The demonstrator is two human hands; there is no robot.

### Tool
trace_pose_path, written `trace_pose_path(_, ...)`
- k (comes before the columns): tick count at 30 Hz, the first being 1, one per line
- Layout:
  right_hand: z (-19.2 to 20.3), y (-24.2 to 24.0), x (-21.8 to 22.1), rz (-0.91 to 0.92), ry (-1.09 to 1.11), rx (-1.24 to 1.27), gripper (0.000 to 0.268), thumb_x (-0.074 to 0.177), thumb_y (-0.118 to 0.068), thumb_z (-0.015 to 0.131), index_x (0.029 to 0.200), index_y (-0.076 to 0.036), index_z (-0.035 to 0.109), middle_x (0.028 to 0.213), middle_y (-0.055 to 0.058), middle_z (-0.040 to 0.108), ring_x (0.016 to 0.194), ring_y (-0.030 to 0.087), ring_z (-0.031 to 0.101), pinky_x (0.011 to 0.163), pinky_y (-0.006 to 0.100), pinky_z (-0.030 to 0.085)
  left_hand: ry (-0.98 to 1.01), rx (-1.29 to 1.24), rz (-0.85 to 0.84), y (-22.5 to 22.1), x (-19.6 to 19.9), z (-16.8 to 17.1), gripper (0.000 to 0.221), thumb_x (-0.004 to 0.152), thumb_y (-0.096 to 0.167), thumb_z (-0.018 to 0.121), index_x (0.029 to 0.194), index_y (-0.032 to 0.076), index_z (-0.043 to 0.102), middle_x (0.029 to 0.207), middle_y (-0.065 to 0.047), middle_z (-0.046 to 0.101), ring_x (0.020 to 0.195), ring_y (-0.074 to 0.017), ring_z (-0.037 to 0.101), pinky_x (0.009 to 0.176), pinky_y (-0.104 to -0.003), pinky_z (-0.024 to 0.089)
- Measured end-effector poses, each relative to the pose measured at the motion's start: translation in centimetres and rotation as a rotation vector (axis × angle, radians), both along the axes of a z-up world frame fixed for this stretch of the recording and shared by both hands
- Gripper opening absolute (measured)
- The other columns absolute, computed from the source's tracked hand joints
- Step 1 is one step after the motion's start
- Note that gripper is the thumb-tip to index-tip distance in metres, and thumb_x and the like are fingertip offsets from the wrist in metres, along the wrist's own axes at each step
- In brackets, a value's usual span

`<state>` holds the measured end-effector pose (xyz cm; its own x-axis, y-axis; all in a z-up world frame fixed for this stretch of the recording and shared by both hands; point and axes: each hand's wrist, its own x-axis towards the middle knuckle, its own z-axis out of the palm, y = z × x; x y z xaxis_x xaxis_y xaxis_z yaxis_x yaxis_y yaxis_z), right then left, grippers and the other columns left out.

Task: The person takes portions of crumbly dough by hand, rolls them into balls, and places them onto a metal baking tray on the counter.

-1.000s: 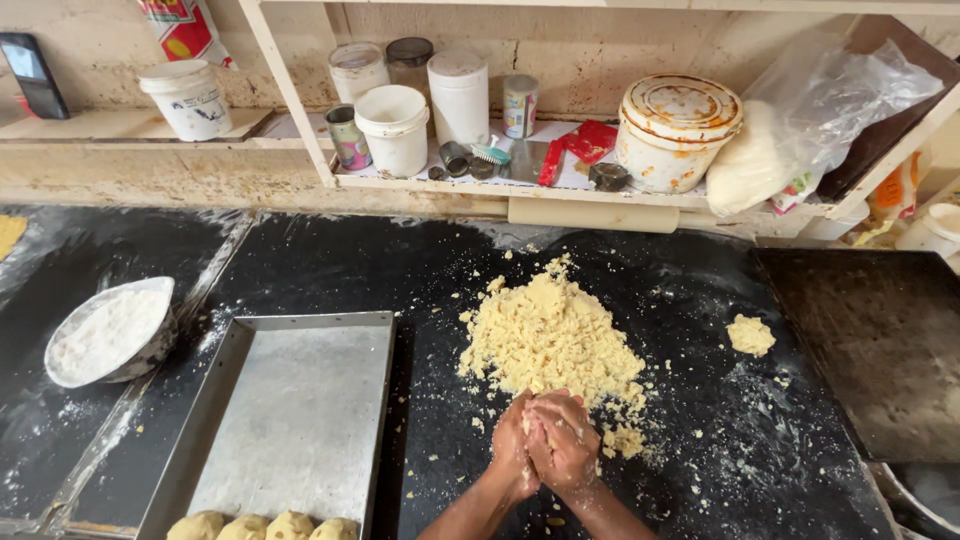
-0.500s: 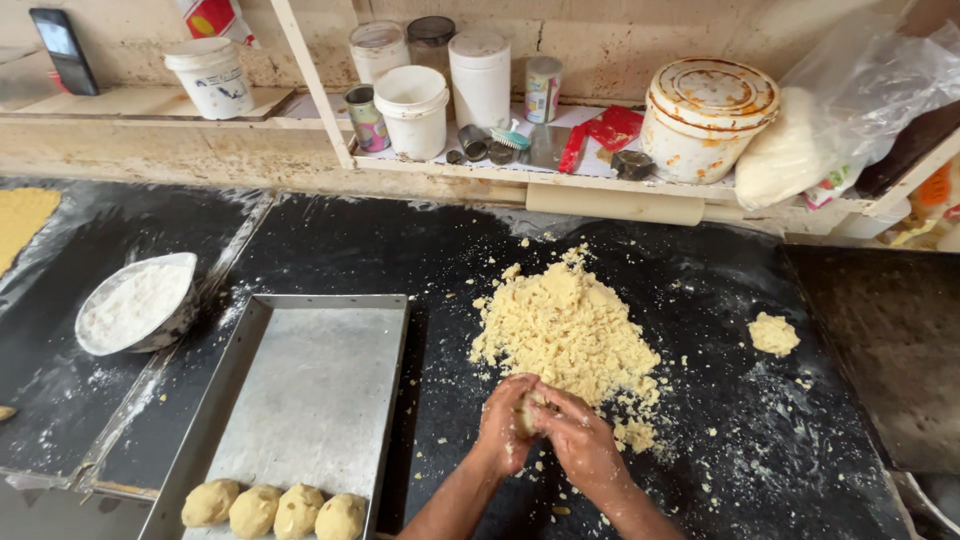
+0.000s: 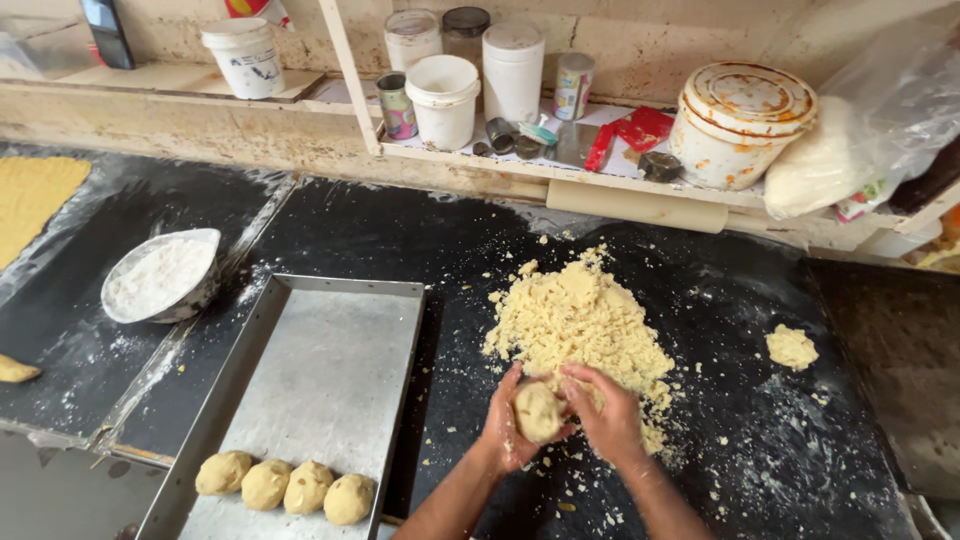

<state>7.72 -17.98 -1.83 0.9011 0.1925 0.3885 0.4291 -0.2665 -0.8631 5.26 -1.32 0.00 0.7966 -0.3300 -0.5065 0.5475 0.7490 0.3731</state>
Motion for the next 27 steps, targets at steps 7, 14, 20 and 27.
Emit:
trace_pose_path(7, -1.3, 5.8, -2.3, -0.153, -0.744, -0.122, 0.019, 0.099, -0.021, 0.06, 0.093, -0.007, 0.07, 0.094, 0.01, 0.076, 0.086, 0.022, 0.074, 0.089, 0.039, 0.057, -0.105, 0.015, -0.112, -0.4, -0.9, 2.0, 0.101, 0.089, 0.083, 0.023, 0.124, 0.0, 0.069, 0.113, -0.021, 0.072, 0.1, -0.0308, 0.069, 0.086, -0.046, 0.059)
trace_pose_path(14, 2.8, 7.0, -1.6, -0.018, 0.165, 0.26, 0.037, 0.098, -0.028, 0.046, 0.122, -0.008, 0.065, 0.123, 0.011, 0.068, 0.111, 0.023, 0.067, 0.092, 0.037, 0.059, -0.237, 0.168, 0.137, 2.8, 0.1, 4.1, 0.086, 0.09, 0.077, 0.027, 0.15, 0.017, 0.041, 0.145, -0.009, 0.06, 0.122, -0.0245, 0.066, 0.109, -0.051, 0.046)
trace_pose_path(20, 4.0, 11.0, -4.2, -0.077, -0.598, -0.083, 0.02, 0.094, -0.02, 0.065, 0.104, -0.005, 0.074, 0.115, 0.012, 0.073, 0.114, 0.025, 0.069, 0.102, 0.041, 0.055, -0.044, 0.093, 0.094, 4.9, -2.7, 2.1, 0.084, 0.098, 0.071, 0.031, 0.138, 0.001, 0.055, 0.128, -0.023, 0.066, 0.11, -0.0334, 0.068, 0.106, -0.05, 0.052)
trace_pose_path(27, 5.5, 15.6, -4.5, 0.085, -0.612, -0.206, 0.008, 0.089, -0.01, 0.07, 0.093, -0.003, 0.072, 0.102, 0.009, 0.074, 0.1, 0.027, 0.072, 0.092, 0.04, 0.056, -0.242, -0.292, 0.191, 8.3, -2.7, -1.4, 0.074, 0.102, 0.06, 0.038, 0.121, -0.006, 0.066, 0.117, -0.02, 0.073, 0.108, -0.0317, 0.07, 0.098, -0.037, 0.058)
